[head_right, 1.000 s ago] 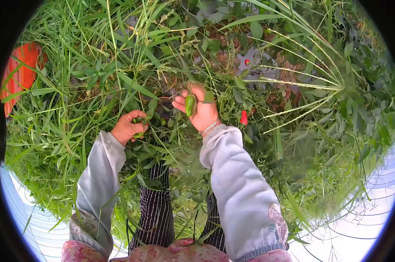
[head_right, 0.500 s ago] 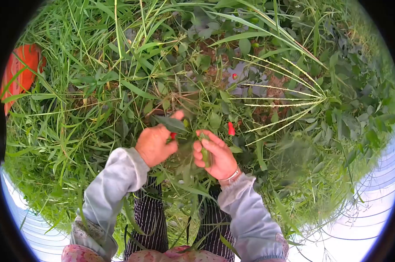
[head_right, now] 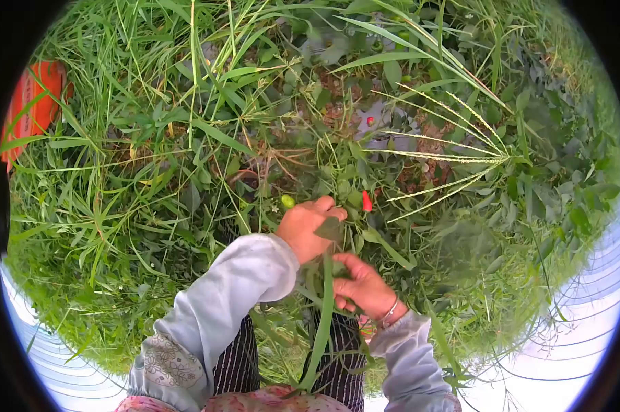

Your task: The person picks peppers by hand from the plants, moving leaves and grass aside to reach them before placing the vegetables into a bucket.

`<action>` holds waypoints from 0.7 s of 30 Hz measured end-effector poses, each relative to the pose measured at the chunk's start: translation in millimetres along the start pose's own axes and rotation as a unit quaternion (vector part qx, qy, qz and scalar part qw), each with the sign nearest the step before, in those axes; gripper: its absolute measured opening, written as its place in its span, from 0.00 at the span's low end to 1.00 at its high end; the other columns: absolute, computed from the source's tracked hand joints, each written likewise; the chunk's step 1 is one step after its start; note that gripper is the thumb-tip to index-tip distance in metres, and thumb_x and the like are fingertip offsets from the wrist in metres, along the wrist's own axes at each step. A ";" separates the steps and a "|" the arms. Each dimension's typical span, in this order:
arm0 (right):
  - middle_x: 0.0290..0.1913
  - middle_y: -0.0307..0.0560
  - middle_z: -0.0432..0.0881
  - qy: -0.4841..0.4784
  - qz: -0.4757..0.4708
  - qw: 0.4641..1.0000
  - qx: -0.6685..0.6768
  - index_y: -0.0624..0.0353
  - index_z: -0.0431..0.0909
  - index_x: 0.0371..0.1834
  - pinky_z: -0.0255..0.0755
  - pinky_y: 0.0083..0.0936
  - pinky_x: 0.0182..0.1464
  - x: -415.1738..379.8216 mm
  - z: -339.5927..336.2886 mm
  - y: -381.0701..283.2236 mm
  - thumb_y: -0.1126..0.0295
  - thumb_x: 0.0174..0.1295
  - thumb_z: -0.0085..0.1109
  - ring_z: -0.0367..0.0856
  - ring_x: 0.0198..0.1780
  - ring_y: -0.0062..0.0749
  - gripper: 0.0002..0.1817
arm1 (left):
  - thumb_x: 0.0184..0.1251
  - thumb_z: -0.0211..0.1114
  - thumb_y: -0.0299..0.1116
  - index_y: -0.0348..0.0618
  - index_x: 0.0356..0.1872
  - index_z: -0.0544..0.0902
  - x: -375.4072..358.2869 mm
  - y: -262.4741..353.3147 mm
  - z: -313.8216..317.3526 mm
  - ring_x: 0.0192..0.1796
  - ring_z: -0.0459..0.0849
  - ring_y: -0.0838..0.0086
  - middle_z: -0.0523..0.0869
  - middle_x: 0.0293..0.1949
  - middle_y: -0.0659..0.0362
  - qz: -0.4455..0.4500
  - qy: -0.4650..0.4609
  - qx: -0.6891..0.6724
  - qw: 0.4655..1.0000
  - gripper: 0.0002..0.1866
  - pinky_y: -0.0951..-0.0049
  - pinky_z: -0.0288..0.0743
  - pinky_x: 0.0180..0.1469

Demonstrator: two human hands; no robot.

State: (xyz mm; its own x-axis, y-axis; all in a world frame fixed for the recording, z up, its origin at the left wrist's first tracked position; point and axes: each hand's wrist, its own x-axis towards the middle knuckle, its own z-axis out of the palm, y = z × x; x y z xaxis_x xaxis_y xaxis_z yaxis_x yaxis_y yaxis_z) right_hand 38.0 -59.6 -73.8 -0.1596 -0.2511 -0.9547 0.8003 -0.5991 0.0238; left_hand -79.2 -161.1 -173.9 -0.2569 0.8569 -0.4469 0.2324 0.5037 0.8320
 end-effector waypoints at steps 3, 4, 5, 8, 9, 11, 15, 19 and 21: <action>0.29 0.39 0.77 -0.052 0.011 0.998 -0.024 0.54 0.56 0.63 0.62 0.11 0.23 -11.4 5.9 5.8 0.69 0.60 0.59 0.71 0.25 0.16 0.30 | 0.43 0.63 0.31 0.47 0.42 0.79 -3.6 9.9 2.7 0.35 0.79 0.59 0.75 0.33 0.56 0.007 0.013 0.024 1.000 0.19 0.62 0.75 0.37; 0.30 0.39 0.77 -0.063 -0.008 0.998 0.007 0.53 0.55 0.64 0.63 0.12 0.25 -17.8 8.7 0.3 0.69 0.60 0.59 0.72 0.26 0.17 0.31 | 0.42 0.62 0.28 0.48 0.43 0.79 -6.3 15.4 2.6 0.35 0.79 0.59 0.75 0.34 0.56 -0.007 0.006 0.030 0.999 0.20 0.62 0.75 0.38; 0.31 0.40 0.78 -0.073 -0.028 0.996 0.040 0.52 0.55 0.66 0.64 0.12 0.26 -22.7 10.0 -2.8 0.69 0.60 0.60 0.72 0.27 0.17 0.32 | 0.42 0.63 0.28 0.48 0.44 0.79 -7.0 14.3 6.0 0.36 0.80 0.59 0.75 0.34 0.56 -0.014 0.016 0.029 0.999 0.21 0.62 0.75 0.38; 0.32 0.39 0.77 -0.028 -0.050 0.997 -0.059 0.51 0.55 0.66 0.67 0.15 0.31 -26.0 9.5 -9.4 0.67 0.53 0.66 0.72 0.30 0.17 0.38 | 0.42 0.63 0.28 0.48 0.45 0.79 -9.8 12.4 15.7 0.36 0.80 0.59 0.76 0.35 0.56 -0.014 0.043 0.008 0.999 0.22 0.63 0.75 0.39; 0.32 0.38 0.76 -0.005 -0.069 0.991 -0.111 0.51 0.56 0.66 0.67 0.16 0.32 -25.4 10.7 -13.7 0.67 0.52 0.68 0.71 0.30 0.16 0.39 | 0.42 0.63 0.28 0.48 0.45 0.79 -8.9 12.6 13.8 0.36 0.80 0.60 0.77 0.36 0.56 -0.001 0.054 -0.005 0.999 0.21 0.63 0.75 0.38; 0.31 0.36 0.75 0.045 -0.103 0.967 -0.227 0.53 0.58 0.65 0.71 0.21 0.34 -35.1 5.4 -31.4 0.65 0.47 0.71 0.74 0.33 0.18 0.41 | 0.42 0.63 0.28 0.49 0.44 0.79 -7.6 11.0 16.0 0.36 0.80 0.60 0.77 0.36 0.56 0.006 0.070 -0.007 0.998 0.21 0.63 0.75 0.38; 0.30 0.39 0.76 0.232 -0.204 0.841 -0.444 0.54 0.57 0.65 0.73 0.25 0.33 -59.1 16.2 -65.9 0.62 0.46 0.72 0.77 0.31 0.25 0.43 | 0.44 0.61 0.27 0.48 0.44 0.78 2.0 20.4 39.1 0.37 0.81 0.62 0.77 0.36 0.56 -0.017 0.057 0.013 0.998 0.20 0.65 0.76 0.39; 0.32 0.44 0.77 0.290 -0.334 0.781 -0.441 0.54 0.56 0.66 0.73 0.28 0.33 -47.2 28.2 -90.5 0.58 0.49 0.69 0.78 0.29 0.34 0.43 | 0.52 0.56 0.30 0.48 0.41 0.77 23.5 40.7 40.4 0.37 0.79 0.60 0.75 0.38 0.55 -0.049 0.033 -0.035 0.998 0.13 0.64 0.75 0.40; 0.30 0.41 0.76 0.256 -0.303 0.797 -0.455 0.52 0.54 0.68 0.70 0.23 0.35 -34.3 42.0 -104.8 0.63 0.54 0.63 0.76 0.31 0.27 0.38 | 0.55 0.55 0.34 0.47 0.40 0.77 31.5 41.2 49.6 0.38 0.79 0.60 0.76 0.39 0.55 -0.051 0.067 -0.157 0.984 0.11 0.64 0.75 0.42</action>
State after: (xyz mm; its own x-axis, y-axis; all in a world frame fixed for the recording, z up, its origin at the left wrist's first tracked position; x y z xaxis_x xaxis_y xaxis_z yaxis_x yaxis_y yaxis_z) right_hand -64.6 -20.1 -31.1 -0.6062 0.3569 -0.7107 0.7908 0.3658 -0.4908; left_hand -31.2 -107.9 -170.0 -0.3893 0.7714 -0.5033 -0.0964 0.5093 0.8552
